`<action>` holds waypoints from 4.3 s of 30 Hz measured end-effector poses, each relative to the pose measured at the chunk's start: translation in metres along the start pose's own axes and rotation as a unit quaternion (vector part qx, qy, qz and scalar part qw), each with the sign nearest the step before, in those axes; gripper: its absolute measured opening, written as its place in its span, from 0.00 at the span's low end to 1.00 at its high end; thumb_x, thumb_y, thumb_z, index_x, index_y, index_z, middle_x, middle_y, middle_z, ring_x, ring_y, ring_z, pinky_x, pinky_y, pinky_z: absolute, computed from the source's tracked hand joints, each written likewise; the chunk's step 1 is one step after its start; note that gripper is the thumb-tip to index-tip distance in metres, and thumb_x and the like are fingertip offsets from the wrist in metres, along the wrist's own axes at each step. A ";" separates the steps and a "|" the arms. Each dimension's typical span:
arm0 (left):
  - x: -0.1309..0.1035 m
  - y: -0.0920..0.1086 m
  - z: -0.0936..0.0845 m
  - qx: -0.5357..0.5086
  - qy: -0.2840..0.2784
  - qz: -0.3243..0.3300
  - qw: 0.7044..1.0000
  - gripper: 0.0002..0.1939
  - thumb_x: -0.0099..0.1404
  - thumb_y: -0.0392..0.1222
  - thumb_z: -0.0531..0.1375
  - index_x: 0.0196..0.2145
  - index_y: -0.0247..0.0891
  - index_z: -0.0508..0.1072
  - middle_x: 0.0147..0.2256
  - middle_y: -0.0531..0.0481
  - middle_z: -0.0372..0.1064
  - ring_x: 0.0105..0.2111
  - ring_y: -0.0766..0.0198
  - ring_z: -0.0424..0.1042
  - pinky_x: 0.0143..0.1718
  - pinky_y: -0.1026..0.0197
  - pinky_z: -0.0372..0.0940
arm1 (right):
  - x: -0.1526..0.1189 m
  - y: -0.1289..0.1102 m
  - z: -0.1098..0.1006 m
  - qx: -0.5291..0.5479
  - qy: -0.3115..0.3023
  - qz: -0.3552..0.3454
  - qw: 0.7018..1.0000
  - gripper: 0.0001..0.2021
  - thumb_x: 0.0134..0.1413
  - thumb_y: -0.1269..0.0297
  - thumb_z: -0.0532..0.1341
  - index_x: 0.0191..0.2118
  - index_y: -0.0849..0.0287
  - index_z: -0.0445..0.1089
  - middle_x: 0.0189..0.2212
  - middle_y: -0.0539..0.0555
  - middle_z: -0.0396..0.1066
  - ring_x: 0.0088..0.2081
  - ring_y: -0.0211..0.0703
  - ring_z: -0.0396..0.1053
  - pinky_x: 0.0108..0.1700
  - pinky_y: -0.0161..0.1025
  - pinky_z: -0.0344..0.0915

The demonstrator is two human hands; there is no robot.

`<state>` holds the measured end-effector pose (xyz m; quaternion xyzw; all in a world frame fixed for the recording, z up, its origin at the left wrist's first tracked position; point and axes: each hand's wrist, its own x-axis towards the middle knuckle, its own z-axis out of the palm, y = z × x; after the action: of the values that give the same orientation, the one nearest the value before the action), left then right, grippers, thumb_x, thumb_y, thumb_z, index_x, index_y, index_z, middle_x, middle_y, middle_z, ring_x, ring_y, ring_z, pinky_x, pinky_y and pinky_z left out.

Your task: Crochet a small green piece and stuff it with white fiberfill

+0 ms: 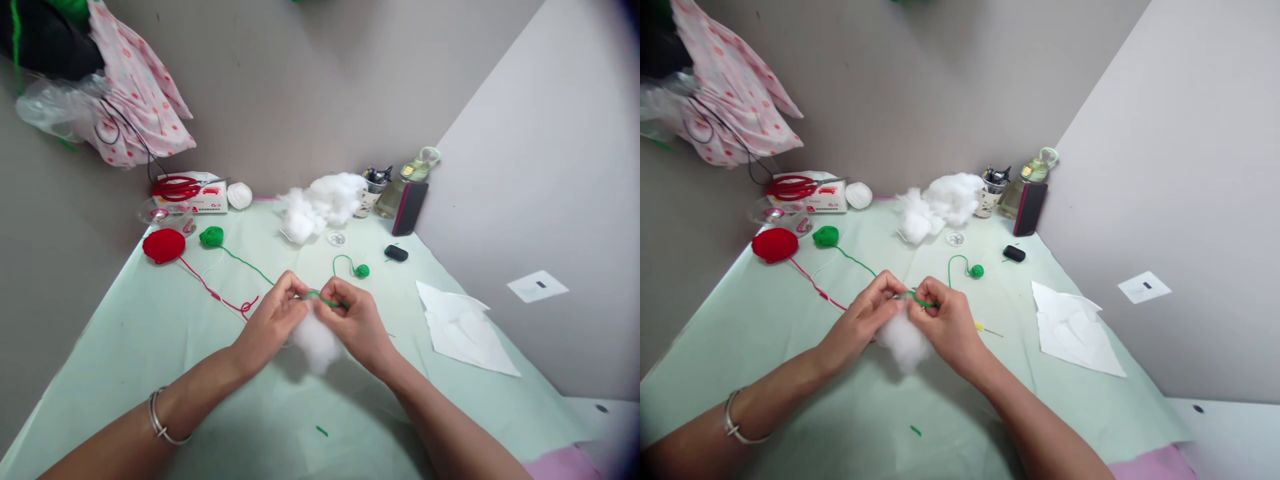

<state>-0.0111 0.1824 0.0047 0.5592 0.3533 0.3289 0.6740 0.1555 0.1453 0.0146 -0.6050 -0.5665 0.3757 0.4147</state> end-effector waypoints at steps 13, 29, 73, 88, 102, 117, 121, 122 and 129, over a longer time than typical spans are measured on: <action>0.007 -0.012 0.000 0.071 0.090 0.071 0.991 0.07 0.64 0.41 0.62 0.35 0.42 0.65 0.34 0.53 0.68 0.37 0.60 0.69 0.40 0.58 0.63 | -0.007 -0.012 -0.002 0.035 -0.124 0.008 0.992 0.14 0.67 0.56 0.59 0.30 0.57 0.66 0.24 0.45 0.57 0.28 0.36 0.54 0.31 0.38 0.52; 0.002 -0.004 0.000 0.049 0.093 0.044 0.993 0.07 0.68 0.43 0.62 0.36 0.41 0.66 0.34 0.56 0.66 0.33 0.65 0.64 0.36 0.60 0.60 | -0.003 -0.006 -0.020 0.055 -0.029 -0.041 0.997 0.06 0.63 0.59 0.65 0.42 0.52 0.69 0.38 0.49 0.73 0.26 0.34 0.62 0.30 0.37 0.59; 0.004 -0.009 0.004 0.015 0.073 0.039 0.996 0.08 0.67 0.44 0.63 0.35 0.42 0.66 0.32 0.56 0.66 0.28 0.65 0.64 0.31 0.61 0.59 | -0.010 -0.011 -0.023 -0.021 -0.072 -0.115 0.991 0.10 0.66 0.60 0.65 0.31 0.53 0.73 0.46 0.55 0.75 0.48 0.48 0.70 0.49 0.45 0.64; -0.001 -0.006 0.005 0.028 0.098 0.025 0.994 0.08 0.67 0.45 0.63 0.38 0.41 0.67 0.36 0.55 0.67 0.28 0.66 0.63 0.30 0.61 0.57 | -0.006 -0.006 -0.016 -0.123 -0.088 -0.050 0.987 0.04 0.65 0.66 0.59 0.37 0.55 0.68 0.30 0.47 0.65 0.32 0.37 0.61 0.33 0.37 0.56; 0.002 -0.004 -0.003 0.046 0.018 0.028 0.998 0.09 0.68 0.48 0.64 0.41 0.42 0.72 0.38 0.53 0.69 0.34 0.62 0.67 0.36 0.60 0.60 | -0.008 -0.010 -0.016 -0.111 -0.065 -0.041 0.991 0.12 0.67 0.61 0.57 0.30 0.56 0.64 0.23 0.45 0.59 0.27 0.36 0.54 0.31 0.37 0.51; 0.006 -0.003 -0.006 -0.079 0.003 -0.079 0.994 0.25 0.64 0.52 0.68 0.55 0.45 0.69 0.46 0.48 0.69 0.35 0.63 0.70 0.33 0.62 0.63 | 0.005 0.013 -0.010 -0.145 0.013 -0.027 0.989 0.15 0.61 0.58 0.59 0.25 0.54 0.58 0.21 0.44 0.55 0.25 0.36 0.50 0.29 0.36 0.49; 0.009 -0.001 -0.013 -0.064 0.004 -0.066 0.996 0.28 0.61 0.49 0.71 0.55 0.43 0.68 0.55 0.42 0.65 0.43 0.59 0.72 0.37 0.62 0.66 | 0.011 0.019 -0.017 -0.117 0.082 -0.019 0.990 0.18 0.60 0.54 0.61 0.24 0.54 0.58 0.20 0.44 0.52 0.24 0.35 0.49 0.28 0.36 0.50; 0.010 0.000 -0.014 -0.060 -0.006 -0.068 0.996 0.27 0.61 0.49 0.71 0.54 0.43 0.68 0.56 0.41 0.65 0.43 0.60 0.72 0.36 0.61 0.67 | 0.013 0.020 -0.018 -0.118 0.097 -0.019 0.988 0.18 0.59 0.54 0.61 0.23 0.54 0.58 0.19 0.43 0.52 0.24 0.35 0.49 0.28 0.36 0.49; 0.008 0.015 -0.031 0.041 -0.075 -0.048 0.995 0.15 0.60 0.41 0.67 0.43 0.43 0.68 0.39 0.53 0.68 0.28 0.68 0.67 0.27 0.65 0.60 | 0.018 0.023 -0.027 -0.164 0.144 -0.031 0.975 0.17 0.57 0.57 0.62 0.22 0.54 0.56 0.18 0.43 0.48 0.24 0.35 0.47 0.28 0.37 0.47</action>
<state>-0.0339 0.2072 0.0145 0.5920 0.3411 0.2387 0.6901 0.1901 0.1604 0.0037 -0.6944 -0.5732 0.1735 0.3988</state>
